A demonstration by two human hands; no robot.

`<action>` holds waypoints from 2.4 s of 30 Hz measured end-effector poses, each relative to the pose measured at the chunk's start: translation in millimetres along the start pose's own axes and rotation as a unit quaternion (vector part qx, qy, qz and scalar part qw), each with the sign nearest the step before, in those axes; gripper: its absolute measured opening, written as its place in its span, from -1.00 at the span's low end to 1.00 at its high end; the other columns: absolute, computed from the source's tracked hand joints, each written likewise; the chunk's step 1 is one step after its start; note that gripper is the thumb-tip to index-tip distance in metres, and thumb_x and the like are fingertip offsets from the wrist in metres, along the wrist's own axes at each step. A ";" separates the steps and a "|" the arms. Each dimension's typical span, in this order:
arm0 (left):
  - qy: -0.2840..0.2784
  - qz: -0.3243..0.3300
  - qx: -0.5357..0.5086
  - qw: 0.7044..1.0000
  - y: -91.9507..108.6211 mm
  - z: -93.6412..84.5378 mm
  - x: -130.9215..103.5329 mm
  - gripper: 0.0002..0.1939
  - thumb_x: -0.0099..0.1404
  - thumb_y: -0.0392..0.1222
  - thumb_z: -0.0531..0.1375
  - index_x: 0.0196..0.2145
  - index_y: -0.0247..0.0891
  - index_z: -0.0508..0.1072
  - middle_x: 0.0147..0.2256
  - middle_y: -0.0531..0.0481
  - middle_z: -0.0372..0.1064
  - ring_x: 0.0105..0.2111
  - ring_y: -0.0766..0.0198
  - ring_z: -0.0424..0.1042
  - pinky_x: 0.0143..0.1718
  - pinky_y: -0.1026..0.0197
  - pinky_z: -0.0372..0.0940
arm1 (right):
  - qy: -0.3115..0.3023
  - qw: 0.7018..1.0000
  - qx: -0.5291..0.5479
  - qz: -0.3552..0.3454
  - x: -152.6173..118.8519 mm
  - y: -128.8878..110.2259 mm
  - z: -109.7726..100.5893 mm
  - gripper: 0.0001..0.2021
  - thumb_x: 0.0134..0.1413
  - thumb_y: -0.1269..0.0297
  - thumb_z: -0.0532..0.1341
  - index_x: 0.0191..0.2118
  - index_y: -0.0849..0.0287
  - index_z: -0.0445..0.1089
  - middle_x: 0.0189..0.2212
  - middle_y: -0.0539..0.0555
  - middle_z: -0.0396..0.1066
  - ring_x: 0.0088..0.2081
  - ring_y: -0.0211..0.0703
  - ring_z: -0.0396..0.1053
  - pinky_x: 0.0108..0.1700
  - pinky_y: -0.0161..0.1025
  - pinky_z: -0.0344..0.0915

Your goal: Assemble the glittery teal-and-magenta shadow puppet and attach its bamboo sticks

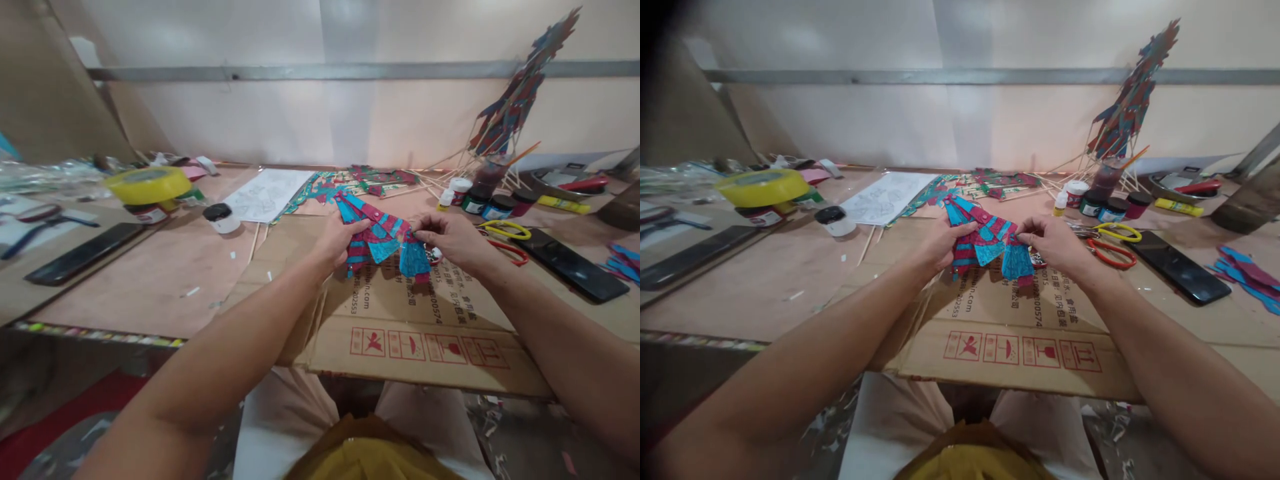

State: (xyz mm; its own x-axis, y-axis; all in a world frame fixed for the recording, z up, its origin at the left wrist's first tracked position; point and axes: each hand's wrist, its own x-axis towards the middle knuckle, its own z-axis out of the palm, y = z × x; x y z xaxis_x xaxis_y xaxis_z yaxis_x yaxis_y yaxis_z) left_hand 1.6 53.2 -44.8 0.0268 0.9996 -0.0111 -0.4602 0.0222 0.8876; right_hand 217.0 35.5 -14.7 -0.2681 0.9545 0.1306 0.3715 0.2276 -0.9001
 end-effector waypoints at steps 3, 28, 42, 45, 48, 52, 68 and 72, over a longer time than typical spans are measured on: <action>0.008 0.004 -0.002 1.000 0.9 -2.8 -1.1 -0.64 -0.04 -0.47 0.35 -0.29 -0.25 0.37 -0.40 0.04 0.50 -0.45 0.24 0.50 -0.22 -0.01 0.49 | 0.006 1.000 -0.020 0.006 -1.6 -1.2 2.1 -0.77 -0.13 0.11 0.33 -0.42 0.17 0.40 -0.48 0.03 0.41 -0.46 -0.23 0.29 -0.44 -0.28 0.21; -0.045 0.036 -0.021 0.998 12.1 4.7 -6.6 -0.60 0.02 -0.46 0.33 -0.18 -0.22 0.38 -0.36 0.04 0.52 -0.38 0.24 0.53 -0.17 0.04 0.47 | -0.070 0.995 -0.060 -0.030 -13.5 -6.8 26.0 -0.83 0.00 0.17 0.24 -0.38 0.17 0.42 -0.44 0.01 0.42 -0.39 -0.20 0.31 -0.28 -0.20 0.23; -0.056 0.048 -0.016 0.997 29.0 8.3 -11.1 -0.47 0.03 -0.50 0.31 -0.06 -0.16 0.38 -0.34 0.03 0.52 -0.34 0.18 0.53 -0.16 0.04 0.44 | -0.029 0.990 -0.061 -0.123 -14.6 -7.4 25.0 -0.86 0.07 0.19 0.24 -0.40 0.14 0.43 -0.39 0.03 0.40 -0.33 -0.18 0.32 -0.26 -0.20 0.25; -0.058 0.061 -0.005 0.996 32.3 10.3 -13.7 -0.44 0.03 -0.49 0.31 -0.03 -0.14 0.37 -0.34 0.03 0.52 -0.32 0.15 0.53 -0.16 0.02 0.44 | -0.011 0.984 -0.092 -0.153 -15.4 -9.7 24.7 -0.87 0.08 0.22 0.23 -0.41 0.13 0.45 -0.37 0.05 0.41 -0.27 -0.12 0.33 -0.19 -0.16 0.26; -0.059 0.101 0.004 0.993 31.5 11.3 -14.1 -0.39 0.01 -0.50 0.32 0.00 -0.11 0.34 -0.28 0.03 0.52 -0.24 0.14 0.53 -0.10 0.04 0.43 | -0.004 0.978 -0.114 -0.175 -15.1 -8.6 23.4 -0.89 0.10 0.25 0.23 -0.39 0.11 0.46 -0.36 0.06 0.42 -0.24 -0.09 0.35 -0.17 -0.14 0.28; -0.066 0.136 0.034 0.988 29.2 11.3 -14.8 -0.39 0.03 -0.47 0.33 0.01 -0.10 0.32 -0.23 0.01 0.52 -0.17 0.14 0.51 -0.06 0.08 0.41 | 0.001 0.963 -0.159 -0.218 -15.0 -7.6 22.3 -0.91 0.11 0.31 0.23 -0.38 0.09 0.48 -0.34 0.07 0.42 -0.20 -0.06 0.35 -0.14 -0.11 0.28; -0.083 0.165 0.062 0.981 35.5 14.3 -23.5 -0.40 0.04 -0.40 0.36 0.02 -0.11 0.33 -0.12 -0.03 0.51 -0.06 0.09 0.48 -0.04 0.11 0.39 | 0.047 0.937 -0.213 -0.272 -21.9 -13.5 26.0 -0.89 0.19 0.28 0.21 -0.36 0.08 0.46 -0.30 0.07 0.35 -0.20 -0.10 0.33 -0.13 -0.14 0.30; -0.065 0.154 0.037 0.985 38.4 15.6 -26.3 -0.37 0.02 -0.43 0.36 0.03 -0.10 0.33 -0.13 -0.02 0.52 -0.05 0.10 0.48 -0.03 0.11 0.38 | 0.066 0.929 -0.226 -0.284 -23.9 -14.5 26.4 -0.88 0.19 0.30 0.20 -0.35 0.07 0.47 -0.29 0.07 0.35 -0.20 -0.10 0.34 -0.13 -0.14 0.30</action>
State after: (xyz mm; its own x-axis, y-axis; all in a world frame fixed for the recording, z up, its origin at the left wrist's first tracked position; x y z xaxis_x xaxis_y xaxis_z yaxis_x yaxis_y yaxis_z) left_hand -3.0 27.4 -3.2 0.0118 0.9479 0.3183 -0.3983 -0.2875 0.8710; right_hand 194.5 4.3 -15.8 -0.4354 0.6637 0.6081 0.5462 0.7318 -0.4076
